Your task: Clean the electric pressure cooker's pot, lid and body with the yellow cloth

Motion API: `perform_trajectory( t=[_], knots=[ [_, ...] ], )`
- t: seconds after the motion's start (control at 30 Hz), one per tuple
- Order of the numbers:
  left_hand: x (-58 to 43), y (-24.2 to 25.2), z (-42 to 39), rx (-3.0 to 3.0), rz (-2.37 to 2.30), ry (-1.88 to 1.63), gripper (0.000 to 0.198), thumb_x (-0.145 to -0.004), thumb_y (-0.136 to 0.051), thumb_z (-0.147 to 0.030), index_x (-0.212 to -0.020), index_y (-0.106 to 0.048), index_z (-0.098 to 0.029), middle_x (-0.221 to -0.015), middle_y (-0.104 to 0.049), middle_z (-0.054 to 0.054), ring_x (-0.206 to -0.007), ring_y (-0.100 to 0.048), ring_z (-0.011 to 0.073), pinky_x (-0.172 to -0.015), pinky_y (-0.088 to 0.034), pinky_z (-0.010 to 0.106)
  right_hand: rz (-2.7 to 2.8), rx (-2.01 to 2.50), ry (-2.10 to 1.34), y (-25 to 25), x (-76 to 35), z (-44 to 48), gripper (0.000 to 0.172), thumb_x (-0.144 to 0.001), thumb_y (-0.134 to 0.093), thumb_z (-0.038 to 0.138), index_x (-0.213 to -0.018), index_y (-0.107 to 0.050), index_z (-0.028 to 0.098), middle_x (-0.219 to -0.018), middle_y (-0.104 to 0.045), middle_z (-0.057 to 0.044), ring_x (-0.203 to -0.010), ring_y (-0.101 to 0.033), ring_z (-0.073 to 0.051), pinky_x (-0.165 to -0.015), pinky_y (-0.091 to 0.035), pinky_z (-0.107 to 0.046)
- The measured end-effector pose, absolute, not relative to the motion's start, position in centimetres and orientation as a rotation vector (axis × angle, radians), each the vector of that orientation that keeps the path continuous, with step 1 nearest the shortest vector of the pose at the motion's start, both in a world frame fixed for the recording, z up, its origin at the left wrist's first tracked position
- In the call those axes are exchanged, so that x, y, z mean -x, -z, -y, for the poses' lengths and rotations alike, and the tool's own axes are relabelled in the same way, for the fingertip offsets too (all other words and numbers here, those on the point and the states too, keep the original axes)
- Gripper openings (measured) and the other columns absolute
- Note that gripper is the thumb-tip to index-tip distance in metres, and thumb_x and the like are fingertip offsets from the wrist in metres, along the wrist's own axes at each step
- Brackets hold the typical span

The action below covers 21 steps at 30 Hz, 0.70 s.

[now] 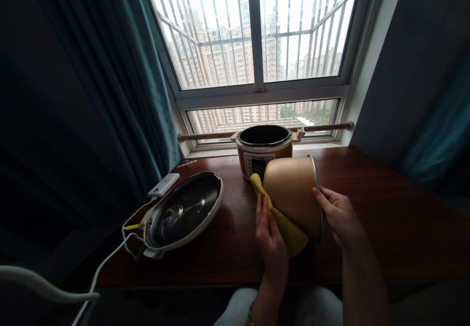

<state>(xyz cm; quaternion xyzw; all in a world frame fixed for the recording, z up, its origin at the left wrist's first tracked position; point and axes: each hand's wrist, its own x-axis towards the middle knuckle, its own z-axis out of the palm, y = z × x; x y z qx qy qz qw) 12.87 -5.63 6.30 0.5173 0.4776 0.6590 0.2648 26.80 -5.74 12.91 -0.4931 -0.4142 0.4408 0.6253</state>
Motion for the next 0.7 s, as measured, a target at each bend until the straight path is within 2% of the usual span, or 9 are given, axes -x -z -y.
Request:
perform_trajectory(
  t=[0.13, 0.27, 0.43, 0.5, 0.6, 0.7],
  knots=[
    [-13.1, -6.1, 6.2, -1.823, -1.388, -1.754, 0.042, -0.091, -0.037, -0.019, -0.132, -0.045, -0.026, -0.146, -0.033, 0.003, -0.135, -0.028, 0.0204, -0.111, -0.025, 0.040, 0.908, 1.155, -0.927, -12.3, -26.7, 5.1, 0.045, -0.069, -0.066, 0.052, -0.093, -0.070, 0.014, -0.076, -0.070, -0.004, -0.070, -0.062, -0.023, -0.059, -0.047, -0.029],
    [-13.8, -5.7, 7.0, -2.305, -1.365, -1.672, 0.050, -0.086, -0.043, -0.011, -0.134, -0.042, -0.024, -0.141, -0.041, 0.004, -0.137, -0.022, 0.0241, -0.110, -0.027, 0.047, 0.878, 1.149, -0.909, -12.4, -26.5, 5.0, 0.042, -0.068, -0.067, 0.052, -0.087, -0.070, 0.015, -0.071, -0.069, -0.003, -0.066, -0.061, -0.021, -0.056, -0.046, -0.028],
    [-14.4, -5.4, 7.5, -2.683, -1.099, -1.542, 0.048, -0.086, -0.045, -0.012, -0.133, -0.043, -0.020, -0.136, -0.048, 0.005, -0.136, -0.026, 0.0235, -0.108, -0.030, 0.044, 0.868, 1.133, -0.992, -12.7, -26.2, 5.2, 0.040, -0.070, -0.065, 0.051, -0.087, -0.070, 0.016, -0.072, -0.069, -0.003, -0.065, -0.061, -0.021, -0.058, -0.047, -0.029],
    [-13.9, -5.5, 6.8, -2.544, -1.182, -1.590, 0.048, -0.087, -0.043, -0.011, -0.134, -0.042, -0.022, -0.138, -0.045, 0.004, -0.136, -0.026, 0.0224, -0.110, -0.026, 0.045, 0.858, 1.129, -0.966, -12.7, -26.1, 5.2, 0.038, -0.069, -0.066, 0.049, -0.088, -0.070, 0.016, -0.073, -0.069, -0.003, -0.068, -0.061, -0.021, -0.059, -0.047, -0.028],
    [-12.7, -5.8, 5.4, -1.975, -1.340, -1.749, 0.043, -0.090, -0.038, -0.016, -0.131, -0.046, -0.022, -0.142, -0.040, 0.005, -0.136, -0.027, 0.0204, -0.112, -0.022, 0.044, 0.841, 1.123, -0.920, -12.5, -26.0, 5.1, 0.041, -0.068, -0.068, 0.048, -0.090, -0.070, 0.014, -0.075, -0.069, -0.003, -0.073, -0.062, -0.022, -0.060, -0.047, -0.028],
    [-11.6, -6.4, 4.3, -1.290, -1.284, -1.752, 0.037, -0.091, -0.039, -0.026, -0.123, -0.055, -0.018, -0.135, -0.049, 0.008, -0.129, -0.038, 0.0201, -0.110, -0.028, 0.038, 0.843, 1.108, -0.942, -12.6, -26.3, 5.3, 0.045, -0.067, -0.069, 0.048, -0.097, -0.068, 0.014, -0.080, -0.070, -0.005, -0.078, -0.063, -0.024, -0.064, -0.048, -0.030]
  ],
)
